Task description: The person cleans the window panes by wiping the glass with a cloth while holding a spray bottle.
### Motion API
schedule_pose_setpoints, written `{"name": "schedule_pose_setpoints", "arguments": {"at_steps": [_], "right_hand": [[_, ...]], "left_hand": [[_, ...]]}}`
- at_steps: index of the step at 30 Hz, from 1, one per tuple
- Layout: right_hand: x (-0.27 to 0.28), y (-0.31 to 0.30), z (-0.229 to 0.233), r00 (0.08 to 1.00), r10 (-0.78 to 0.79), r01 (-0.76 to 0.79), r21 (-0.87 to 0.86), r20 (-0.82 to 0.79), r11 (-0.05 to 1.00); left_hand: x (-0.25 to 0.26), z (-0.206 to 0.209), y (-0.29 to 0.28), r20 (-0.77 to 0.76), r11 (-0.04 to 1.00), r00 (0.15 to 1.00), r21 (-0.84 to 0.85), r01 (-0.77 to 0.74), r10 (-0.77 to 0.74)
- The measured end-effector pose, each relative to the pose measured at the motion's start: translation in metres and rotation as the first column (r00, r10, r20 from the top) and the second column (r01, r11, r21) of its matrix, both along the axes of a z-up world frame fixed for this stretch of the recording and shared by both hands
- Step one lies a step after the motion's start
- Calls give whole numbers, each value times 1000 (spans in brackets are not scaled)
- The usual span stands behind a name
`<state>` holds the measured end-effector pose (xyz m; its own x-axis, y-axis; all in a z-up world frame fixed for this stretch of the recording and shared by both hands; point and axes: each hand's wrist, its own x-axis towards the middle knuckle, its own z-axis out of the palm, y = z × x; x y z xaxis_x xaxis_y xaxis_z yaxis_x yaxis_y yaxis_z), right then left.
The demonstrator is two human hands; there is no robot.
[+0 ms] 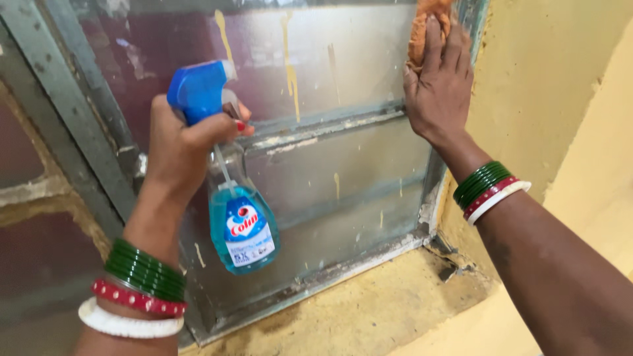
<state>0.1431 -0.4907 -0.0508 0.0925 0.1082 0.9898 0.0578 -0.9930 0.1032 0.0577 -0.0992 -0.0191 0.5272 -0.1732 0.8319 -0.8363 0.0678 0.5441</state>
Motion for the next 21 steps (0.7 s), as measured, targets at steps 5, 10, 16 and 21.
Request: {"name": "schedule_pose_setpoints", "arguments": {"at_steps": [5, 10, 16, 21], "right_hand": [[-16, 14, -31, 992, 63, -50, 121, -108, 991], [-28, 23, -30, 982, 95, -65, 182, -164, 981], [-40, 69, -51, 963, 54, 17, 258, -264, 966], [-49, 107, -73, 964, 237, -193, 302, -118, 933]], "left_hand": [[0, 0, -2, 26, 999, 1000, 38, -4, 3], [-4, -1, -3, 7, 999, 999, 21, -33, 33], [1, -2, -2, 10, 1000, 1000, 2, 3, -3], [6, -3, 0, 2, 1000, 1000, -3, -3, 3]]}}
